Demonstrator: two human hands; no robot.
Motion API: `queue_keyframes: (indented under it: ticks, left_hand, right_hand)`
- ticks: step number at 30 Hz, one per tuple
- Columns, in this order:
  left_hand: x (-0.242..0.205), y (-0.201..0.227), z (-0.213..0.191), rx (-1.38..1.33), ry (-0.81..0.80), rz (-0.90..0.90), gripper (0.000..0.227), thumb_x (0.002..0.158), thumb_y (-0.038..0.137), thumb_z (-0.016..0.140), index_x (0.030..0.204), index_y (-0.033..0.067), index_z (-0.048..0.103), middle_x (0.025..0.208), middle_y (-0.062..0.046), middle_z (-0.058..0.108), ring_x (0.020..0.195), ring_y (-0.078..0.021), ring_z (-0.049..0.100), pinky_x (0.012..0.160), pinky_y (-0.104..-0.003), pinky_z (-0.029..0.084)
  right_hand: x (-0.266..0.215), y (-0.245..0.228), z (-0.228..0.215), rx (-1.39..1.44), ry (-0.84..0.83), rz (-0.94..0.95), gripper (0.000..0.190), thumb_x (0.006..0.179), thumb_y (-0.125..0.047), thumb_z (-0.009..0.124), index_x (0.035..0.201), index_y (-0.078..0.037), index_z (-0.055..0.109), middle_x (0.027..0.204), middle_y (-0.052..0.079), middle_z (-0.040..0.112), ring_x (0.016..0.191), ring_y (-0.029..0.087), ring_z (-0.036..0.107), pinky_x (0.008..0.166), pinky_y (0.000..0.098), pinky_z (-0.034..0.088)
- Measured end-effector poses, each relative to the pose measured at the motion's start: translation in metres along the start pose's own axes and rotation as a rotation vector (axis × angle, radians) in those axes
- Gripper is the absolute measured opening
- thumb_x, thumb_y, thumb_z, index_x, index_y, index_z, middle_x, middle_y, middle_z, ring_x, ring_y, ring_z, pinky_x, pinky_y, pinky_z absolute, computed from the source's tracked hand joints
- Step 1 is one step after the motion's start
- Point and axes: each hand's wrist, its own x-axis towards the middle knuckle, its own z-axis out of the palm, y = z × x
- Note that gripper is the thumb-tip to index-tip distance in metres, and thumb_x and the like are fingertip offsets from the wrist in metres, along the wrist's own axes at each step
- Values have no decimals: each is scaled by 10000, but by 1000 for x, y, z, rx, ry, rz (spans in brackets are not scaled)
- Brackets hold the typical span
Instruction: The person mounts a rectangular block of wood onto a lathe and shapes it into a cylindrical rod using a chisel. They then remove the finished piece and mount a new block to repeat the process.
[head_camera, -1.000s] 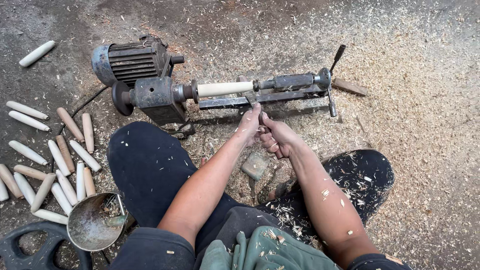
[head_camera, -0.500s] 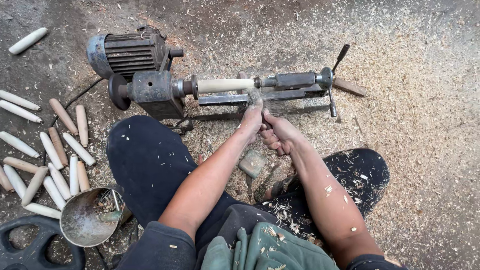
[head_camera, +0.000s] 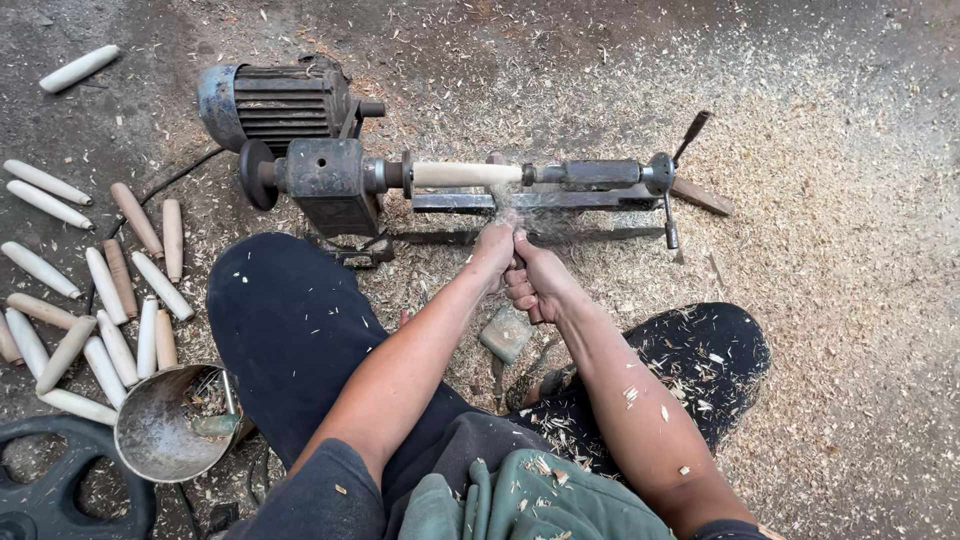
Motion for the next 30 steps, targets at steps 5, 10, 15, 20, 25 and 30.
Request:
queue_keyframes:
  ticks: [5, 10, 15, 20, 25, 30]
  left_hand:
    - [0, -3, -20, 130, 81, 21, 424, 1020, 414, 502, 904, 39, 663, 678, -64, 606, 543, -162, 539, 460, -359, 421]
    - [5, -10, -34, 114, 129, 25, 517, 1021, 541, 475, 933, 64, 655, 736, -59, 654, 617, -180, 601, 518, -374, 469]
    - [16, -24, -46, 177, 122, 59, 652, 1035, 606, 466, 950, 0, 690, 765, -88, 654, 658, -207, 614, 564, -415, 466]
    - [25, -38, -61, 33, 99, 233, 514, 1024, 522, 486, 1064, 29, 623, 846, -46, 661, 735, -180, 617, 649, -412, 502]
    - [-1, -24, -75, 100, 22, 153, 611, 1115, 535, 381, 1082, -39, 589, 849, -78, 580, 743, -214, 539, 692, -415, 483]
    - [-47, 9, -81, -6, -77, -12, 570, 1062, 538, 340, 938, 55, 618, 797, -122, 716, 760, -213, 671, 750, -364, 511]
  right_hand:
    - [11, 15, 18, 29, -13, -23, 458, 1077, -519, 368, 829, -138, 414, 552, -55, 353, 390, 48, 275, 308, 223, 202]
    - [22, 26, 32, 57, 41, -23, 376, 1074, -437, 349, 857, -144, 437, 560, -41, 380, 398, 60, 299, 322, 229, 224]
    - [29, 34, 38, 59, -23, -29, 395, 1086, -442, 321, 846, -149, 433, 562, -61, 368, 400, 46, 296, 319, 217, 225]
    - [32, 36, 54, 70, -37, -60, 374, 1090, -424, 320, 866, -150, 441, 563, -70, 356, 396, 37, 289, 311, 216, 227]
    - [20, 42, 77, 43, 55, -83, 350, 1083, -459, 361, 886, -178, 428, 555, -50, 372, 381, 50, 309, 312, 226, 242]
    - [9, 49, 89, 19, 70, -173, 348, 1086, -471, 373, 899, -184, 434, 552, -51, 374, 380, 47, 308, 312, 227, 245]
